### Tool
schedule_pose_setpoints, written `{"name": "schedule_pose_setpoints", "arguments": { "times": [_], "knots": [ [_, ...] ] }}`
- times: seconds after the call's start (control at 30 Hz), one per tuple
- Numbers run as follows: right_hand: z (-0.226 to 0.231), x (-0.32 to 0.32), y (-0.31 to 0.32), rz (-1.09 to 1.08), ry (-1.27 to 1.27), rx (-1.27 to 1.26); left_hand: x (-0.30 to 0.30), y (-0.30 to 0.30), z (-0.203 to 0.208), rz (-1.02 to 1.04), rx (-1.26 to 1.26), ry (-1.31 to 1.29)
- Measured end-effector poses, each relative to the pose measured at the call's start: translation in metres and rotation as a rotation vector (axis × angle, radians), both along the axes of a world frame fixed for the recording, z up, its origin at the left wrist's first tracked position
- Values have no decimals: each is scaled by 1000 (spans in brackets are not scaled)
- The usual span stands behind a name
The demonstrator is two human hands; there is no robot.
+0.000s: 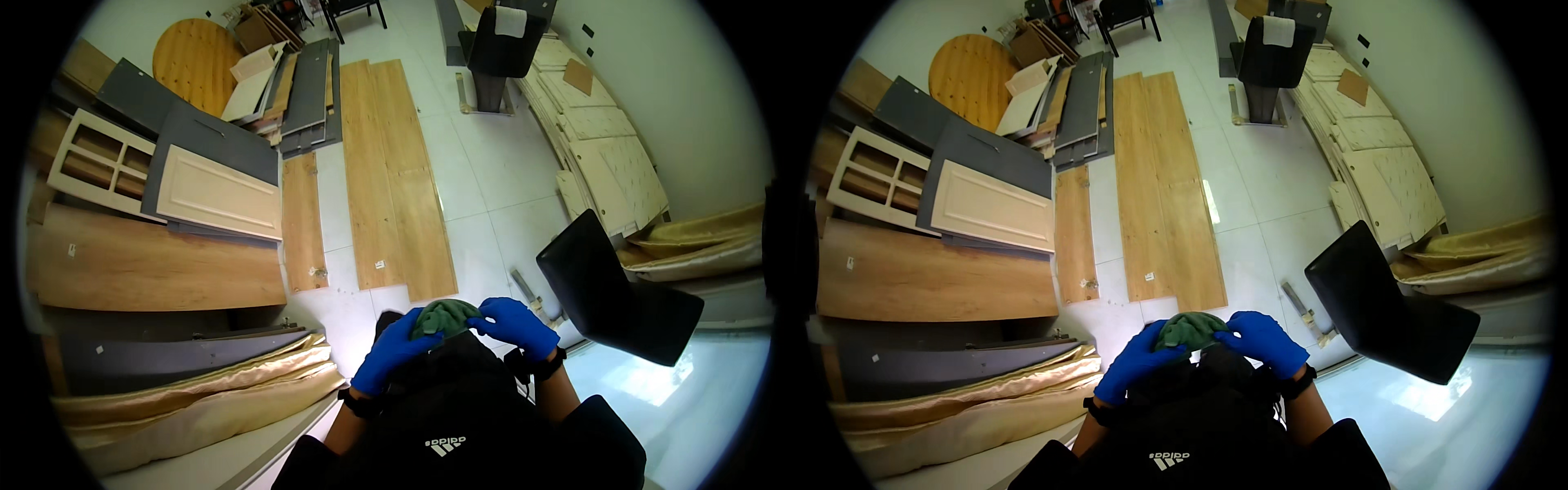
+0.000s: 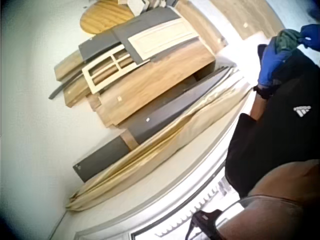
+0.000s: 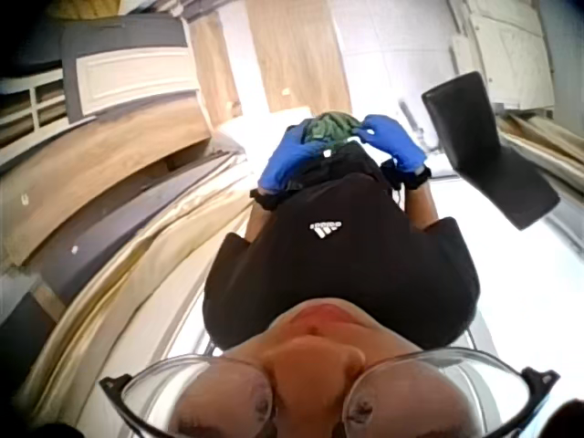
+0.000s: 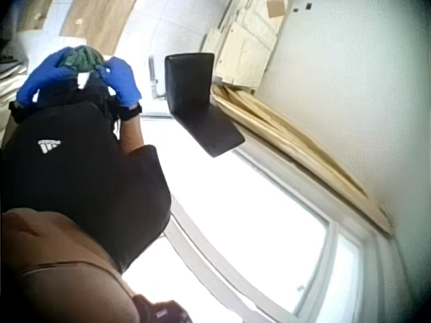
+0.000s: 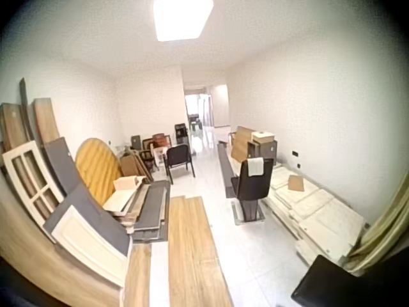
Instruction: The person carries a box of supplies into a bedroom, places it on a side table, and wipes the frame and glass of a sliding door with a green cloth.
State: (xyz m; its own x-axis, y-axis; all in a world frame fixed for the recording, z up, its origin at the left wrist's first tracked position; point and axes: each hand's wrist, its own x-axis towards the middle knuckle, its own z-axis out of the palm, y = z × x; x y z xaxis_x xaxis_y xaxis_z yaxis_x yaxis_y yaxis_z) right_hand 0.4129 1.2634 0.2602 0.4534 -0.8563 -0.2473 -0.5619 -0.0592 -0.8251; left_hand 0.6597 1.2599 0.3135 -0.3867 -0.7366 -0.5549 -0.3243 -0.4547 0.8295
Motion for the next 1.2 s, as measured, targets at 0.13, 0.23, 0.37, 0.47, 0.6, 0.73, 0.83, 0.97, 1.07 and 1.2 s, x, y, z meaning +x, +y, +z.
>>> {"name": "schedule_pose_setpoints", "arguments": {
  "times": [0.13,0.23,0.37,0.47,0.6,0.73,0.83,0.97,1.07,1.2],
  "knots": [
    [3,-6,-14,16,96,106,-6,-12,-32,-152,-54,64],
    [-11,-9,-34,55,141,70,-8,-49,-24,-236,-51,-3],
    [-8,-7,-84,37,225,136,-2,-118,-32,-203,-154,0],
    [7,-8,-120,23,313,149,-6,-167,-35,-190,-169,-95],
    [22,-17,-163,-59,234,99,-31,-209,-28,-285,-47,1],
    [24,-24,-182,-74,380,116,-41,-231,-58,-442,-192,19],
    [20,-29,-200,-138,295,112,-47,-262,-53,-490,-184,37],
    [-3,-46,-238,-200,226,76,-60,-312,-56,-536,-179,-13],
    [-14,-49,-287,-243,184,21,-64,-352,-68,-449,-212,24],
    [-27,-54,-347,-221,260,15,-69,-419,-74,-444,-183,-25]
  ]
}}
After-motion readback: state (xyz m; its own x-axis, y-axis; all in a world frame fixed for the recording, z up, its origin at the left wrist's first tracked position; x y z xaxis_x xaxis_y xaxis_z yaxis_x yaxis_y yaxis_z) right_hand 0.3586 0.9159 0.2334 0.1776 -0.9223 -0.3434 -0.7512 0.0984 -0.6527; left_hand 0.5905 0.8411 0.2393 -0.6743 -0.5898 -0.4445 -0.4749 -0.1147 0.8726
